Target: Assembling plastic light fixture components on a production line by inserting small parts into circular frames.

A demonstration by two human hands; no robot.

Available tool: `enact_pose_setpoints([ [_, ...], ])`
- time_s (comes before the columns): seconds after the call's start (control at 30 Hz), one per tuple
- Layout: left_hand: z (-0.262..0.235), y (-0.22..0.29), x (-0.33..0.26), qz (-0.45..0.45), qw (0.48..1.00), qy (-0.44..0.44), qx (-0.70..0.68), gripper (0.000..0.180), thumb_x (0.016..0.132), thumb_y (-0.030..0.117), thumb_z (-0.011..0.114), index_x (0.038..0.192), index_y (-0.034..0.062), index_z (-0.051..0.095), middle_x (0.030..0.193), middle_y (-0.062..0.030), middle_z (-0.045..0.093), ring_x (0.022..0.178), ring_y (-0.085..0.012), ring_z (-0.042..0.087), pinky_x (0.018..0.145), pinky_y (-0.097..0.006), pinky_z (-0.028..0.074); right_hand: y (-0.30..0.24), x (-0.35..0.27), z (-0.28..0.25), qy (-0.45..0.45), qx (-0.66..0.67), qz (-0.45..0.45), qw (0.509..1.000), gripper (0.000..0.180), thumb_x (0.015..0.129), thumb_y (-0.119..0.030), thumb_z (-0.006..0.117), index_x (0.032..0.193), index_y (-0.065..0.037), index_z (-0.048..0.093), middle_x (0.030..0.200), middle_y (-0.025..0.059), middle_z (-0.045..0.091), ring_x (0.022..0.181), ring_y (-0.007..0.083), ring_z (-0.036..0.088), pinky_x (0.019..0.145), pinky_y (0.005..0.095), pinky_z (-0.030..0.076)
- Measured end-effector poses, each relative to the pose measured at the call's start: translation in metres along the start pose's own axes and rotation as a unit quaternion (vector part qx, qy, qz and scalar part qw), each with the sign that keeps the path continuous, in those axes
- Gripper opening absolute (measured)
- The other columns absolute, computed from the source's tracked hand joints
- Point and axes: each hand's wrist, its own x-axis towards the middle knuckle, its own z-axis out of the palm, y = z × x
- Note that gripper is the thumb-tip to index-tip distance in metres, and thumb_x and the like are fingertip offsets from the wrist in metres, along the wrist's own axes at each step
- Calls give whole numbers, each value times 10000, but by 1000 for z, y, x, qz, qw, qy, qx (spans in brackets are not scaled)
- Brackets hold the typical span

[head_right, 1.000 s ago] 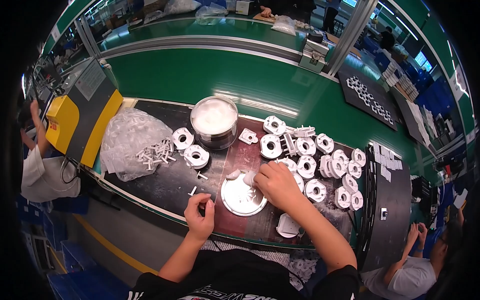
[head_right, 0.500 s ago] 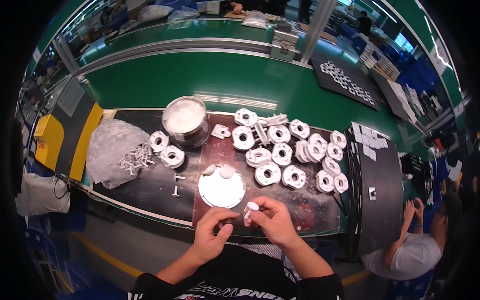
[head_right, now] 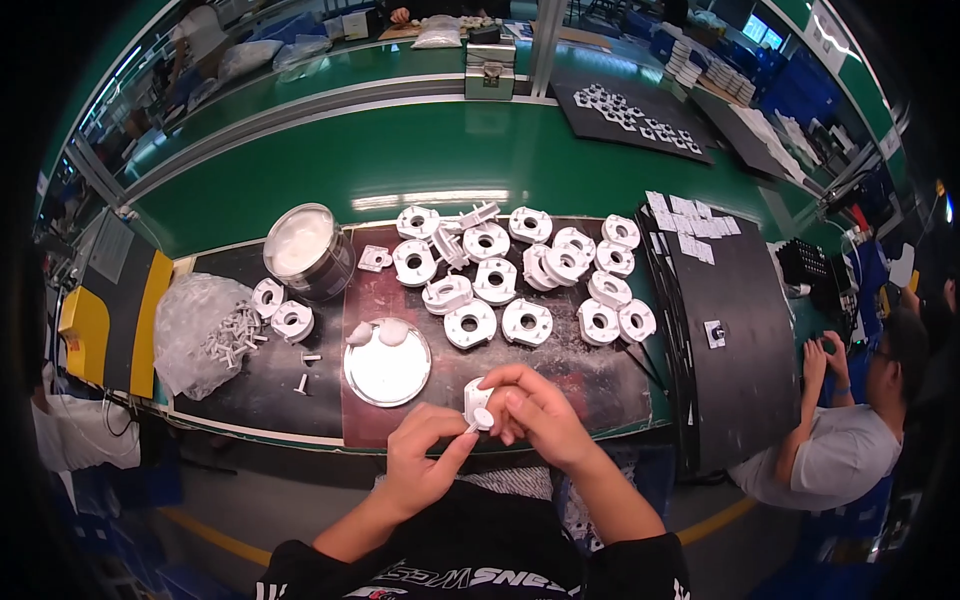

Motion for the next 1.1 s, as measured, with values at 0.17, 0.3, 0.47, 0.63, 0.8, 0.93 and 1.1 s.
enact_pose_setpoints([
  [0.17,6,-6,4,54,996,-29,61,127,857,65,800,936,25,709,905,-100,703,802,-301,656,746,-389,518,-25,5,-10,-62,-123,68,988,176,1041,-144,641,1162,-17,657,957,21,679,780,58,606,659,201,469],
  [0.3,11,-19,6,46,989,-19,136,433,814,196,865,1156,24,664,1113,-147,673,988,-336,624,878,-426,494,-35,17,-21,-1,-179,107,978,154,1013,-128,687,1099,-1,674,878,-2,679,691,37,609,599,185,469],
  [0.47,18,-44,2,-24,968,-39,247,796,765,386,895,1373,4,551,1307,-178,602,1163,-370,567,1009,-462,452,-16,43,-45,21,-203,80,976,143,1009,-120,692,1080,3,673,890,1,675,721,48,603,661,208,507],
  [0.63,19,-53,-1,-43,968,-57,241,781,721,353,921,1340,12,588,1284,-168,623,1160,-369,573,1024,-457,458,-9,50,-47,15,-220,104,970,137,1009,-117,692,1071,4,676,887,-3,670,721,51,600,659,213,509],
  [0.8,19,-56,-2,-25,968,-50,245,743,714,337,921,1306,9,613,1263,-164,630,1142,-361,578,1011,-454,465,-7,51,-49,3,-232,115,966,133,1010,-112,690,1067,6,676,885,0,678,717,47,593,654,212,505],
  [0.93,19,-56,-1,-18,969,-46,242,720,715,326,920,1289,7,624,1244,-158,636,1125,-353,581,1000,-446,470,-8,52,-46,8,-231,115,966,124,999,-111,700,1054,-1,683,879,-12,661,715,45,602,660,201,505],
  [1.1,19,-59,-1,-9,967,-48,249,724,744,361,899,1310,16,609,1238,-145,634,1121,-345,582,978,-443,469,-10,54,-44,13,-233,114,966,125,1012,-106,685,1057,10,675,883,1,679,720,48,593,663,208,501],
])
